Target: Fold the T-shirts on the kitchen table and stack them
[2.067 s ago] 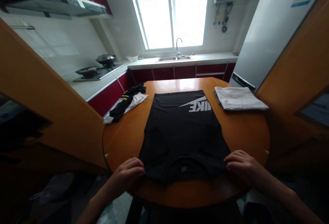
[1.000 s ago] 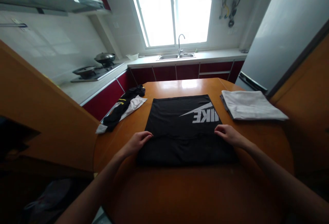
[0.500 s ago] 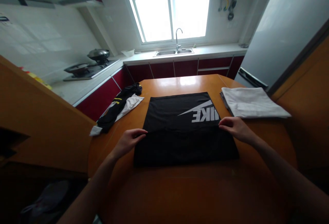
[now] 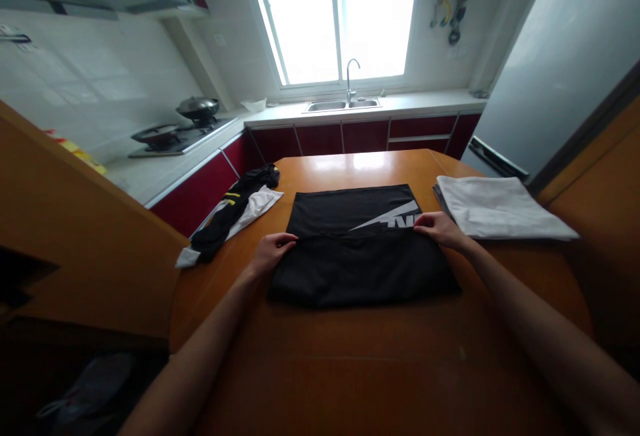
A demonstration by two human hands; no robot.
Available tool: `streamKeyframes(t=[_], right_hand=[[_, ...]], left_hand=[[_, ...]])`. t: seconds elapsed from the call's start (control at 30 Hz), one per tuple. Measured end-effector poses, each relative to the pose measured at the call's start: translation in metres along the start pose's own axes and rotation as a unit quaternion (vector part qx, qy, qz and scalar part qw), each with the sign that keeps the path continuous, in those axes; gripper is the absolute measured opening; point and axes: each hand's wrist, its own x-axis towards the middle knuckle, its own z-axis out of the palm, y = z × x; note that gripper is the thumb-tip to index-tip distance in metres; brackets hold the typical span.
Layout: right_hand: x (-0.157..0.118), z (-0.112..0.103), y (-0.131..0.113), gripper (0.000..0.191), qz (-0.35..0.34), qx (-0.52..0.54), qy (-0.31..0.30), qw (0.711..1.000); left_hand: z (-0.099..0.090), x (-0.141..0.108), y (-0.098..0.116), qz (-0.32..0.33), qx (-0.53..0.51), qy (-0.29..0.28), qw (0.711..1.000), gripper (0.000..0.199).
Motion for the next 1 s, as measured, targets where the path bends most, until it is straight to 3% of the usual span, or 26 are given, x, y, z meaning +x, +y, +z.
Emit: streamKeyframes(t=[0.23, 0.7, 0.8, 0.87, 1.0], right_hand=[[0.006, -0.001, 0.005, 0.042, 0.014, 0.007, -0.007, 1.000], [0.002, 0.001, 0.003, 0.034, 0.001, -0.025, -0.042, 0.999], [-0.006, 0.000, -0.012, 0.028, 0.003, -0.084, -0.001, 0.996], [-0.022, -0.003, -0.026, 0.029, -0.001, -0.158, 0.062, 0.986], [-0.079, -0.008, -0.044, 0.035, 0.013, -0.245, 0.182, 0.952]], left_hand=[[0.002, -0.001, 0.001, 0.012, 0.032, 0.023, 0.999, 0.031], [-0.003, -0.004, 0.010, 0.017, 0.038, -0.040, 0.998, 0.032], [-0.007, -0.010, 0.012, 0.050, 0.046, -0.016, 0.998, 0.039], [-0.014, -0.023, 0.014, 0.059, 0.057, 0.022, 0.996, 0.047], [-0.031, -0.070, 0.017, -0.051, 0.076, 0.103, 0.990, 0.055]])
